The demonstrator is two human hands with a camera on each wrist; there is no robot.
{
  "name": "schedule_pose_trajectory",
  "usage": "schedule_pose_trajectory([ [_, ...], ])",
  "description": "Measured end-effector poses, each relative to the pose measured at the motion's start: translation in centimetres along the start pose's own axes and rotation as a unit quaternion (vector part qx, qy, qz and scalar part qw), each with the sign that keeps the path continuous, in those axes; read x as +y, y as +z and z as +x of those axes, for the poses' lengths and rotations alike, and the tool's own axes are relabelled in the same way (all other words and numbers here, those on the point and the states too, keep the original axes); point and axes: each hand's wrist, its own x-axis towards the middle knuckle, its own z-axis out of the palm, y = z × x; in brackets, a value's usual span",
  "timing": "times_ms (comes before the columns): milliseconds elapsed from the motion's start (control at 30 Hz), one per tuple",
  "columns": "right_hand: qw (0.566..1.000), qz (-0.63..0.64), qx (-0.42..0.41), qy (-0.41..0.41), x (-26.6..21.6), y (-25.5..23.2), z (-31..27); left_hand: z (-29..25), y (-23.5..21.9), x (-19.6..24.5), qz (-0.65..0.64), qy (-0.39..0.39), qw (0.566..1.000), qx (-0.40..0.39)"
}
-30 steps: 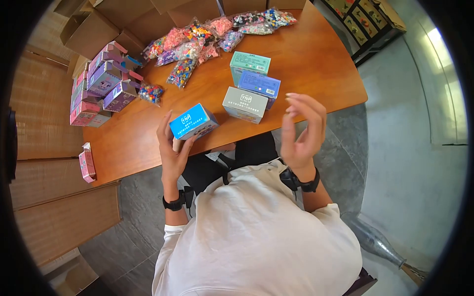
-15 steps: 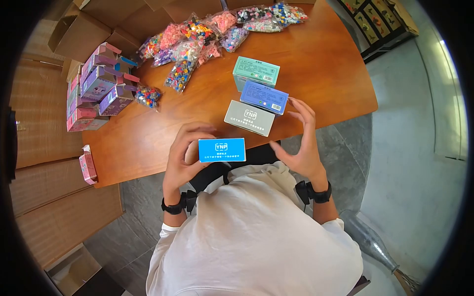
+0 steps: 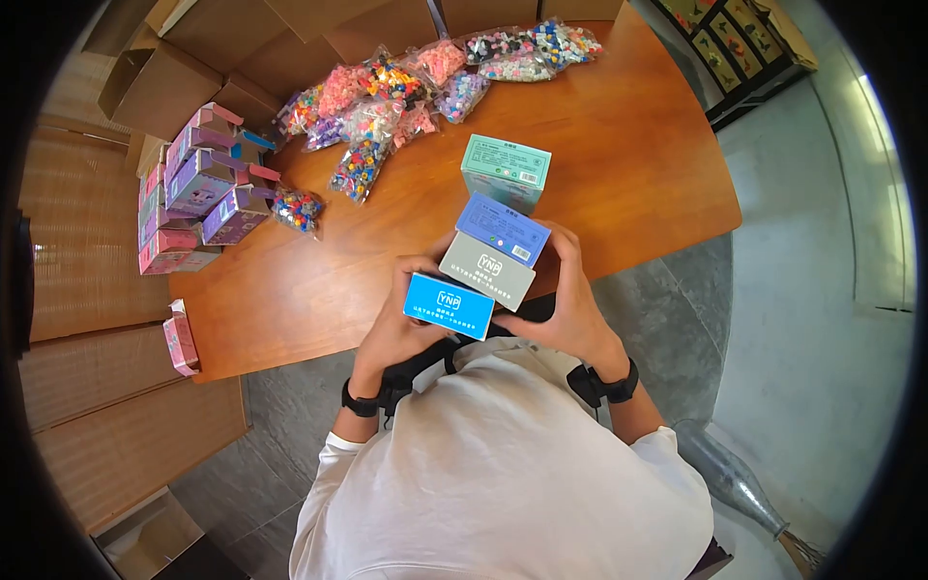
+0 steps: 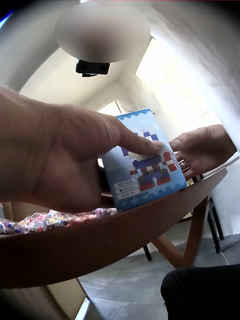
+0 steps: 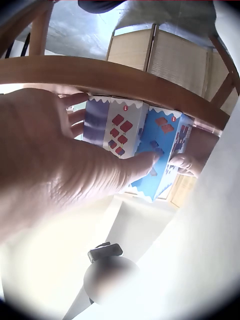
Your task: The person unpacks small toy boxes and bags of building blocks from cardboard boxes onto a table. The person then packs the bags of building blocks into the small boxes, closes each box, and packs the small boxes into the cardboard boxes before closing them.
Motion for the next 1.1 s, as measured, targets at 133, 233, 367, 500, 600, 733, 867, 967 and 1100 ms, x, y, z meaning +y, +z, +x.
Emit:
schedule_pose_trajectory([
  [133, 0.993, 0.094, -0.060, 0.045, -0.1, 0.8, -0.3, -0.4, 1.1, -1.6, 0.013, 0.029, 0.999, 0.020],
  [233, 0.995, 0.047, -0.080, 0.036, 0.5, 1.6, -0.2, -0.3, 0.5, -1.5, 0.055, 0.009, 0.998, -0.003],
  [367, 0.991, 0.067, -0.115, -0.015, 0.4, 2.1, 0.2, -0.8, -0.5, 0.2, 0.076, 0.007, 0.997, -0.031],
  [500, 0.963, 0.210, -0.171, 0.002, -0.7, 2.0, 0.3, -1.7, -2.1, 0.6, 0.226, 0.114, 0.967, -0.034],
  [600, 0.935, 0.250, -0.252, 0.009, -1.6, 2.1, 1.3, -2.6, -1.9, 0.7, 0.134, 0.145, 0.979, -0.048],
  [733, 0.933, 0.248, -0.262, 0.010, -3.3, 1.5, 3.1, -2.3, -2.6, 2.8, 0.110, 0.110, 0.987, -0.034],
  [867, 0.890, 0.339, -0.304, 0.015, -5.2, 0.6, 4.5, -2.5, -2.7, 5.5, -0.073, 0.038, 0.996, 0.023],
  [967, 0.885, 0.359, -0.295, 0.008, -6.8, 0.3, 5.1, -2.7, -2.8, 7.5, -0.166, 0.025, 0.983, 0.069],
  [1100, 0.949, 0.172, -0.203, -0.167, -7.0, 0.7, 5.9, -6.3, -3.5, 6.9, -0.211, 0.015, 0.973, 0.095],
])
